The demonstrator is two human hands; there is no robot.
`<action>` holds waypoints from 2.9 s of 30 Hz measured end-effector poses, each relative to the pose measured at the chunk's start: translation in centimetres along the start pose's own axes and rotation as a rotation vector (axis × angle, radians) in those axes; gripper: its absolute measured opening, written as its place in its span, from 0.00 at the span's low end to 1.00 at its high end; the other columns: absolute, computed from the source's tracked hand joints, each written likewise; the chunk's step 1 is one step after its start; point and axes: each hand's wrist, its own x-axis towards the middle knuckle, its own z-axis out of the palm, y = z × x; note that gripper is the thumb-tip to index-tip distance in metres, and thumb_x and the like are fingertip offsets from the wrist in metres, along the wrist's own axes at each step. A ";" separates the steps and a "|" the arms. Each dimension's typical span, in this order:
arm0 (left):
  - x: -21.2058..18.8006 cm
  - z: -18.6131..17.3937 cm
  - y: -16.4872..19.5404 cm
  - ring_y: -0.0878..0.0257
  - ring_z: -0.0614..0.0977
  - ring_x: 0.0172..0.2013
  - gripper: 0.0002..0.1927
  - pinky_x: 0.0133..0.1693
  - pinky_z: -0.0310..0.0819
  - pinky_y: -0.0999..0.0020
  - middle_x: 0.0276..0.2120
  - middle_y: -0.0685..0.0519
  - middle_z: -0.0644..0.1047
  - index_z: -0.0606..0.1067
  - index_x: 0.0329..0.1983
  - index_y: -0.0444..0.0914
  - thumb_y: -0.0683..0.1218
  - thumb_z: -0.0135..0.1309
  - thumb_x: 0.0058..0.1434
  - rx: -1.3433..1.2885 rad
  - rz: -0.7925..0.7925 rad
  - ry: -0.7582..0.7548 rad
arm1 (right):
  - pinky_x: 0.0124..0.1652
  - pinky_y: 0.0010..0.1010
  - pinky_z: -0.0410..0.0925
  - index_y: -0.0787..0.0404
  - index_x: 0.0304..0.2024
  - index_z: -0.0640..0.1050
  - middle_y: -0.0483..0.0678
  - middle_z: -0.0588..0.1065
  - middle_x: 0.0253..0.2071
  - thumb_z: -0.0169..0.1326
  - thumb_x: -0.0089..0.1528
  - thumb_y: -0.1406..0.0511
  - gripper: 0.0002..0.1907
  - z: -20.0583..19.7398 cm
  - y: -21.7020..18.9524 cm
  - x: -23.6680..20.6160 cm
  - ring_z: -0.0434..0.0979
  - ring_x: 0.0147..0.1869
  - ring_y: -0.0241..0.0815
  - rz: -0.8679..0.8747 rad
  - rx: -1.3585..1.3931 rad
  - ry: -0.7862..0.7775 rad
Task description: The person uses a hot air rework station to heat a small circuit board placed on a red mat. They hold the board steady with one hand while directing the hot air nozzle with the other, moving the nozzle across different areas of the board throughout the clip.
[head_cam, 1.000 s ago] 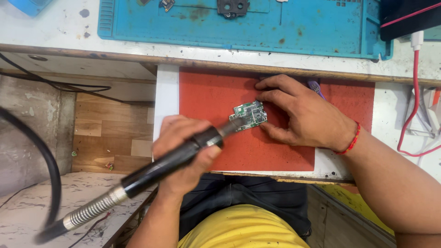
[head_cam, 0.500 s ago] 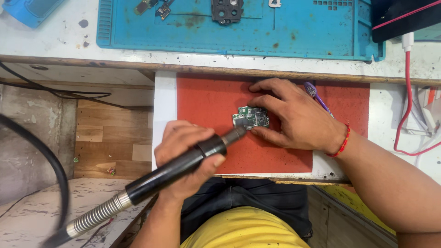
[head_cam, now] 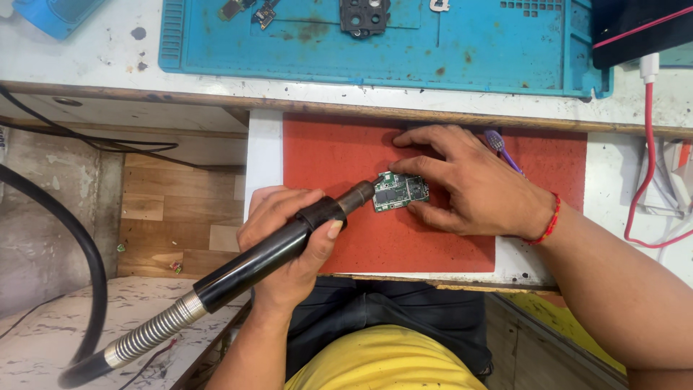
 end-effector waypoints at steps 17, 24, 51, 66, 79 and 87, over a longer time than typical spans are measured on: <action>0.0 0.1 -0.5 0.59 0.80 0.44 0.17 0.46 0.76 0.68 0.35 0.53 0.82 0.80 0.46 0.37 0.54 0.64 0.63 -0.015 -0.009 -0.019 | 0.62 0.48 0.63 0.61 0.55 0.77 0.56 0.68 0.63 0.64 0.51 0.62 0.29 0.2 0.3 0.0 0.68 0.66 0.56 -0.006 -0.006 -0.005; -0.2 0.2 -0.9 0.60 0.81 0.43 0.20 0.48 0.76 0.67 0.38 0.51 0.82 0.79 0.46 0.36 0.57 0.64 0.63 -0.025 0.013 0.002 | 0.62 0.47 0.63 0.61 0.55 0.77 0.57 0.68 0.63 0.64 0.52 0.61 0.29 0.3 0.3 0.1 0.68 0.66 0.56 -0.007 -0.007 -0.003; -0.8 0.3 -1.9 0.60 0.83 0.40 0.20 0.47 0.78 0.67 0.32 0.52 0.82 0.80 0.43 0.36 0.58 0.61 0.64 -0.025 0.064 0.005 | 0.58 0.39 0.69 0.66 0.52 0.76 0.58 0.68 0.61 0.63 0.51 0.66 0.26 0.1 0.1 0.0 0.71 0.64 0.56 0.043 0.052 0.012; -0.4 0.1 -0.9 0.58 0.82 0.42 0.21 0.44 0.78 0.68 0.33 0.51 0.82 0.80 0.42 0.35 0.58 0.62 0.62 0.048 0.095 -0.017 | 0.58 0.39 0.69 0.66 0.52 0.76 0.57 0.69 0.61 0.63 0.51 0.66 0.26 0.1 0.1 -0.1 0.71 0.64 0.55 0.063 0.059 0.012; -0.4 0.1 -0.8 0.59 0.83 0.40 0.21 0.45 0.78 0.66 0.31 0.52 0.82 0.80 0.40 0.36 0.59 0.63 0.62 0.036 0.102 -0.040 | 0.58 0.39 0.69 0.65 0.52 0.76 0.57 0.68 0.62 0.63 0.50 0.66 0.27 0.1 0.1 0.0 0.71 0.64 0.55 0.057 0.044 0.007; -0.1 0.1 -0.5 0.58 0.83 0.42 0.23 0.46 0.78 0.66 0.33 0.52 0.83 0.80 0.43 0.36 0.61 0.63 0.62 0.033 0.091 -0.078 | 0.58 0.39 0.69 0.65 0.52 0.76 0.57 0.68 0.62 0.63 0.50 0.66 0.27 0.1 0.0 0.0 0.71 0.64 0.55 0.056 0.048 0.007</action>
